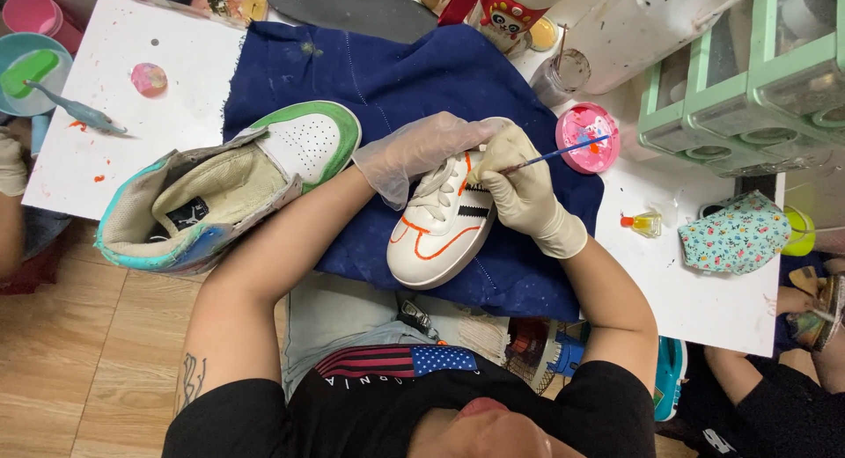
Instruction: Painting orange details on a white sneaker using a fine brush.
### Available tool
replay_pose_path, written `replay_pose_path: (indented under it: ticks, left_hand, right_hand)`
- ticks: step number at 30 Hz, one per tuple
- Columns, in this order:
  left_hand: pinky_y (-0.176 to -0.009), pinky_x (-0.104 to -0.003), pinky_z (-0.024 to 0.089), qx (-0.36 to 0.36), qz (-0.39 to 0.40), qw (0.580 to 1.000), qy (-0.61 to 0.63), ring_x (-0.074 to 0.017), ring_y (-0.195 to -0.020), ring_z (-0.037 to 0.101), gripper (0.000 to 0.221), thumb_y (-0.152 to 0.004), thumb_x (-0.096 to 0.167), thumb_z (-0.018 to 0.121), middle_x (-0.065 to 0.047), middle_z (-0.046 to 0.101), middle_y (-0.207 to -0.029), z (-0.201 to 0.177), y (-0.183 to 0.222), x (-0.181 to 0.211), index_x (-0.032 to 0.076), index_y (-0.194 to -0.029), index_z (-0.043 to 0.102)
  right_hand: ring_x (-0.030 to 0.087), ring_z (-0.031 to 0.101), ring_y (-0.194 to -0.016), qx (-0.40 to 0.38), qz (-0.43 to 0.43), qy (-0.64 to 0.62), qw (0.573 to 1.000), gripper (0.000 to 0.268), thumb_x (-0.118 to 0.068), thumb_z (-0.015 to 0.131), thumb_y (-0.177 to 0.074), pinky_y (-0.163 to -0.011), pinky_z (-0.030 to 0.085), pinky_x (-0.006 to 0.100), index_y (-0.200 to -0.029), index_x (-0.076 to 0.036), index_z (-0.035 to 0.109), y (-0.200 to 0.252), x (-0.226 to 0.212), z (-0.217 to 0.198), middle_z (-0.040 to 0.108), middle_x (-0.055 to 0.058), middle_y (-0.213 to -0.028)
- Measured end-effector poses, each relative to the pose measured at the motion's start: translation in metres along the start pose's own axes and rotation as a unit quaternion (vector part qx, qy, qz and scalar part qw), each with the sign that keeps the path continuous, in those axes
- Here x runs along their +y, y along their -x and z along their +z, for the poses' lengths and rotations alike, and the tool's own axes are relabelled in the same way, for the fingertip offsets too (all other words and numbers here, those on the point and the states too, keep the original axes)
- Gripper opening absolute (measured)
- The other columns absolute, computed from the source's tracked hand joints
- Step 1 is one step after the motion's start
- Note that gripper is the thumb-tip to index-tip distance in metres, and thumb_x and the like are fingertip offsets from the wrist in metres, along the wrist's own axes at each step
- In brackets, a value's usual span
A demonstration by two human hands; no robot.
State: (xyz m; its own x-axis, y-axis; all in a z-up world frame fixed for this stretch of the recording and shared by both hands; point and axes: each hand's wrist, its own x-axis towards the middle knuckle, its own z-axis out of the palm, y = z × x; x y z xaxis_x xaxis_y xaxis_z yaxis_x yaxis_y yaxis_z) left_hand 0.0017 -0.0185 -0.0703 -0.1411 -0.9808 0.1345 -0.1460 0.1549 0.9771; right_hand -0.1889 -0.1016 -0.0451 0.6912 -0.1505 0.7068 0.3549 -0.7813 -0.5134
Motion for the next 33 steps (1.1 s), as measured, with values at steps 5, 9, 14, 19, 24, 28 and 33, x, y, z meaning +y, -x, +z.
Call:
replay_pose_path:
  ticks: [5, 9, 14, 19, 24, 28, 33]
  left_hand:
    - [-0.08, -0.034, 0.055, 0.002, 0.0, 1.0, 0.005, -0.0172, -0.077, 0.065, 0.035, -0.109, 0.039, 0.048, -0.004, 0.07, -0.081, 0.001, 0.001, 0.003, 0.021, -0.115, 0.077]
    - [-0.079, -0.034, 0.054, 0.018, -0.016, 0.999, 0.027, -0.0175, -0.076, 0.062, 0.04, -0.109, 0.042, 0.049, -0.005, 0.07, -0.08, 0.0, -0.007, -0.006, 0.017, -0.106, 0.08]
    - [-0.079, -0.035, 0.055, 0.014, -0.025, 1.0, -0.001, -0.0189, -0.077, 0.066, 0.038, -0.108, 0.042, 0.05, -0.006, 0.071, -0.08, 0.0, -0.002, 0.005, 0.018, -0.106, 0.079]
    - [-0.082, -0.035, 0.055, 0.005, -0.018, 0.999, -0.027, -0.0213, -0.08, 0.068, 0.039, -0.108, 0.043, 0.05, -0.007, 0.071, -0.082, -0.001, -0.01, -0.003, 0.016, -0.104, 0.078]
    - [-0.08, -0.032, 0.056, 0.022, -0.058, 0.998, -0.003, -0.0145, -0.078, 0.067, 0.039, -0.104, 0.048, 0.053, -0.002, 0.069, -0.078, 0.002, -0.001, 0.019, 0.021, -0.098, 0.08]
    - [-0.079, -0.032, 0.053, 0.028, -0.085, 0.995, 0.033, -0.016, -0.077, 0.065, 0.045, -0.104, 0.05, 0.053, -0.003, 0.069, -0.077, 0.002, -0.002, 0.026, 0.016, -0.092, 0.081]
    - [-0.095, -0.031, 0.054, 0.004, -0.14, 0.99, -0.019, -0.0197, -0.102, 0.075, 0.045, -0.099, 0.061, 0.05, -0.002, 0.077, -0.094, 0.001, -0.006, 0.021, 0.028, -0.103, 0.081]
  right_hand:
    - [0.037, 0.059, -0.079, -0.033, 0.002, -0.015, 0.999, 0.025, -0.022, 0.061, -0.106, -0.083, 0.051, 0.049, -0.087, -0.008, 0.068, -0.001, -0.005, 0.002, 0.066, 0.01, -0.083]
    - [0.037, 0.058, -0.08, -0.025, 0.0, -0.003, 1.0, 0.028, -0.026, 0.056, -0.109, -0.082, 0.051, 0.047, -0.091, -0.007, 0.066, -0.005, -0.007, -0.002, 0.062, 0.012, -0.086]
    - [0.035, 0.057, -0.076, -0.051, -0.008, -0.015, 0.999, 0.028, -0.025, 0.057, -0.108, -0.076, 0.049, 0.046, -0.087, -0.009, 0.066, -0.007, -0.009, 0.002, 0.064, 0.008, -0.08]
    - [0.036, 0.058, -0.081, -0.031, -0.005, 0.005, 1.0, 0.028, -0.027, 0.055, -0.109, -0.078, 0.05, 0.045, -0.092, -0.009, 0.067, -0.007, -0.01, -0.003, 0.066, 0.009, -0.086]
    - [0.034, 0.057, -0.077, -0.041, -0.013, 0.006, 0.999, 0.029, -0.026, 0.056, -0.108, -0.073, 0.049, 0.045, -0.087, -0.01, 0.066, -0.01, -0.01, 0.002, 0.066, 0.007, -0.081]
    - [0.036, 0.058, -0.08, -0.033, 0.004, 0.013, 0.999, 0.029, -0.029, 0.057, -0.109, -0.077, 0.051, 0.045, -0.09, -0.009, 0.067, -0.005, -0.01, -0.003, 0.064, 0.01, -0.084]
    - [0.039, 0.055, -0.072, 0.105, -0.092, 0.17, 0.975, 0.035, -0.026, 0.062, -0.106, -0.07, 0.047, 0.05, -0.085, 0.0, 0.065, -0.007, -0.001, -0.002, 0.061, 0.017, -0.077]
